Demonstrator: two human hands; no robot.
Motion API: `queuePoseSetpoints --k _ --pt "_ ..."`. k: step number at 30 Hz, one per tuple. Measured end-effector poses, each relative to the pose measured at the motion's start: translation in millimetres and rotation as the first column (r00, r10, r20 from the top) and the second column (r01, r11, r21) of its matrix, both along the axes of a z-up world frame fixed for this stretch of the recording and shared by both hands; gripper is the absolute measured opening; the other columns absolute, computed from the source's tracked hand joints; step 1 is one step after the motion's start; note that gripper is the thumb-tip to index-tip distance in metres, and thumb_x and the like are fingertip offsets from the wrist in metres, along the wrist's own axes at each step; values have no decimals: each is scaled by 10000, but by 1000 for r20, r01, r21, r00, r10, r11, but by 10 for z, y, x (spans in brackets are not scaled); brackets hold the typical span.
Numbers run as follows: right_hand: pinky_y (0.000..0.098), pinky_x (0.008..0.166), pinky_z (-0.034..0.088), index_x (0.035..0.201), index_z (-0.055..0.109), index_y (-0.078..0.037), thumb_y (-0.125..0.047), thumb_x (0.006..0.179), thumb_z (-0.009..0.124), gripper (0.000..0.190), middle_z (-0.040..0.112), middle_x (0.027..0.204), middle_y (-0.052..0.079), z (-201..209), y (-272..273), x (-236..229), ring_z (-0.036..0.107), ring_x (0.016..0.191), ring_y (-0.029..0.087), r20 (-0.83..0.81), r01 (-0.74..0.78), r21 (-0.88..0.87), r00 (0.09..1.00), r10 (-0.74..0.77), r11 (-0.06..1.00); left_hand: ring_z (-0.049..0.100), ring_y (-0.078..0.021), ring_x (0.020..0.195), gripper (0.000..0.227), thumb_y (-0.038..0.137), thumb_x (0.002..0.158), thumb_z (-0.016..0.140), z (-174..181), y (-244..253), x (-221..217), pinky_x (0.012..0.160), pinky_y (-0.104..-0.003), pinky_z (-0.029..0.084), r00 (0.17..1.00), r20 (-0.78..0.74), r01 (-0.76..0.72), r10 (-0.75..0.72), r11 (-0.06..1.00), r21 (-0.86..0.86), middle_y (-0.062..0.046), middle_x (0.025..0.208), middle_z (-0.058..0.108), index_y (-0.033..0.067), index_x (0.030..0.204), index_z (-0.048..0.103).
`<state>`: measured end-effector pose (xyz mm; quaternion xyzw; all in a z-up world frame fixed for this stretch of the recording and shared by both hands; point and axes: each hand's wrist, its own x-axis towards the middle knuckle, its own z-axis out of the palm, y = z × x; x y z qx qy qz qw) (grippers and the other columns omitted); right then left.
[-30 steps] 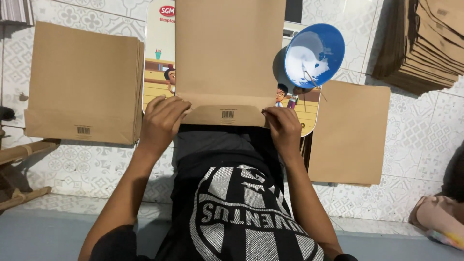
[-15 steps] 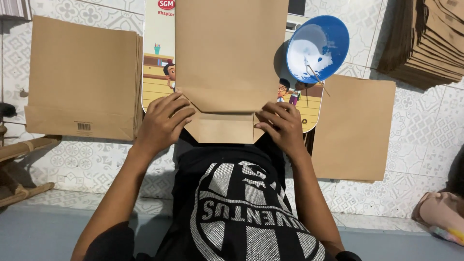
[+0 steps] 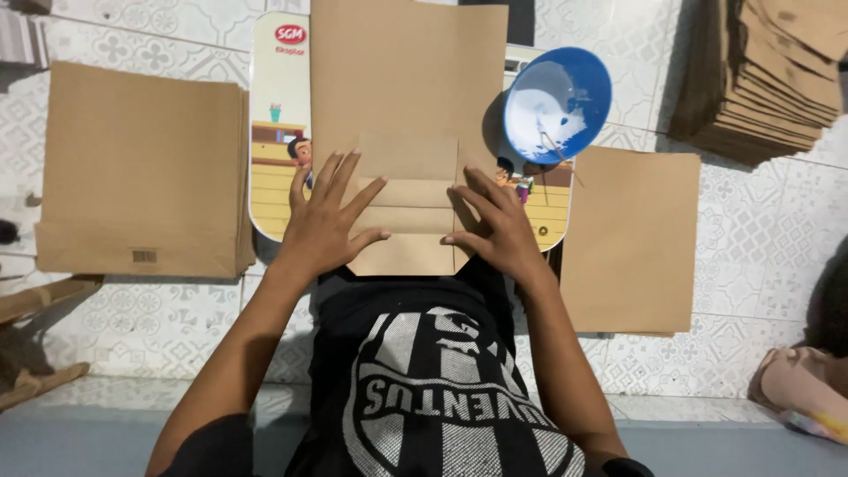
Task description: Applying glue to the edges of paper bags and folding them to complete the assembly.
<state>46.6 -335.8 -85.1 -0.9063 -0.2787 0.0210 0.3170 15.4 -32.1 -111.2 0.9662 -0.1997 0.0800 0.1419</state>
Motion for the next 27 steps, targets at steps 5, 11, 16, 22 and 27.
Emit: queuePoseSetpoints --k 5,11,16,22,27 --pt "313 583 622 1081 761 -90 -98 957 774 126 756 920 116 -45 -132 -248 735 711 216 -440 686 399 725 -529 609 370 -318 1508 639 688 941 561 -32 -23 11 1170 -589 195 999 39 -35 37 998 -51 -120 1600 459 282 1433 603" --pt "267 586 625 1355 584 -48 -206 967 810 476 705 1080 122 -236 -547 -163 694 840 152 -464 782 557 573 -676 280 393 -287 1493 561 646 945 596 2 -68 41 1178 -577 204 996 7 -85 86 990 -112 -76 1575 494 308 1391 632" --pt "275 635 623 1402 587 -20 -173 986 780 483 720 1114 134 -268 -665 43 729 907 188 -475 765 576 600 -644 288 406 -269 1487 505 618 970 592 51 -85 41 1180 -560 218 995 9 -99 101 986 -132 -55 1558 515 311 1367 646" --pt "276 626 610 1180 740 3 -138 1017 727 216 760 1017 167 -226 -585 170 727 835 183 -421 740 617 600 -680 270 355 -343 1503 484 585 966 618 34 -84 36 1165 -560 261 987 7 -155 158 974 -166 -118 1603 440 302 1355 667" --pt "291 635 602 1174 735 21 -114 1035 711 196 745 1030 194 -199 -575 172 721 846 217 -348 681 678 629 -695 277 409 -384 1446 505 376 989 676 -100 -35 57 1127 -528 324 974 -3 -217 226 933 -287 -157 1528 467 244 1464 568"
